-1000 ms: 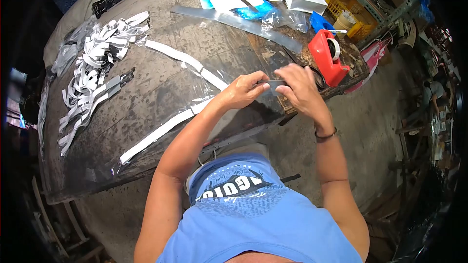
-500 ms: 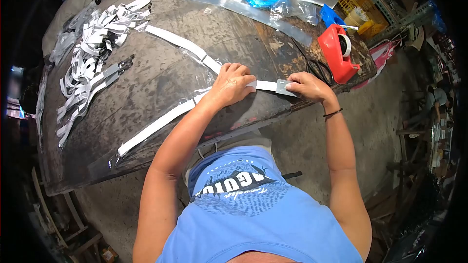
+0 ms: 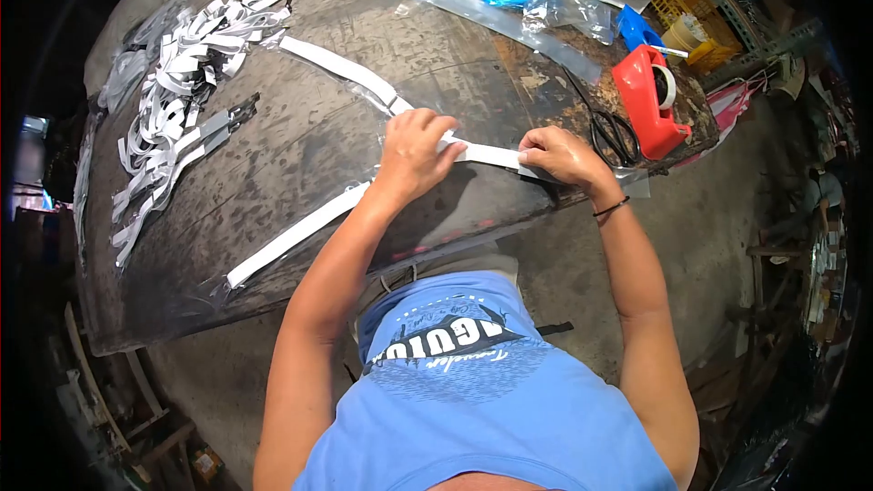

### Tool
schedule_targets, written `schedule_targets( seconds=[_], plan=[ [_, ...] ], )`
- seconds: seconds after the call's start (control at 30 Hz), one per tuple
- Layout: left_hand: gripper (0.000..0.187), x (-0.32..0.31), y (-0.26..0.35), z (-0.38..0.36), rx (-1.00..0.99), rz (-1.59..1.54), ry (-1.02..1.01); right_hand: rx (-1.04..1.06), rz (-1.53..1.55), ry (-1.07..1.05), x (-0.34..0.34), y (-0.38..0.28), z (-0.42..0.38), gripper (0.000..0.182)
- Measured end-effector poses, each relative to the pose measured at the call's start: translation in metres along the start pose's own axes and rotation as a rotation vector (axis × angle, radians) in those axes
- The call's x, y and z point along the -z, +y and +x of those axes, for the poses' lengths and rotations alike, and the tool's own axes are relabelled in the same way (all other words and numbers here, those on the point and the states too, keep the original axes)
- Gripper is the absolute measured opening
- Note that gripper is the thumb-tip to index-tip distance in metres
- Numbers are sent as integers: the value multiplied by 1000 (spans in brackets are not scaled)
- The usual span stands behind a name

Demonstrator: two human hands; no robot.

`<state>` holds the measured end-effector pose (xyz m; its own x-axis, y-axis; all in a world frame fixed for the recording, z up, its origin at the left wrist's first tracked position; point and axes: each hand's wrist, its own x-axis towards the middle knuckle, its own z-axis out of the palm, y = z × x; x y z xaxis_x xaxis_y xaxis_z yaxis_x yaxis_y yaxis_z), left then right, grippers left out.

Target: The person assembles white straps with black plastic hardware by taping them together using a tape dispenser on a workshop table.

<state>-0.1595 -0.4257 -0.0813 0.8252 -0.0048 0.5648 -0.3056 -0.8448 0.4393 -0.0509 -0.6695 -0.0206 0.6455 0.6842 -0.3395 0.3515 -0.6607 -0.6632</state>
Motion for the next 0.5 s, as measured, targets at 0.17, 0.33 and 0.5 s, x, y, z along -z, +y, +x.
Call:
schedule_targets(
  seconds=[0.17,0.33,0.5],
  plan=[
    [41,25,-2,-21,151,175,-157,40,-4,-7,-6,1,13,34],
    [39,23,-4,-23,197,158,-147,58,51,-2,-22,-5,28,35],
    [33,19,-7,-26,197,150,-167,72,18,20,-27,-21,36,35]
  ],
)
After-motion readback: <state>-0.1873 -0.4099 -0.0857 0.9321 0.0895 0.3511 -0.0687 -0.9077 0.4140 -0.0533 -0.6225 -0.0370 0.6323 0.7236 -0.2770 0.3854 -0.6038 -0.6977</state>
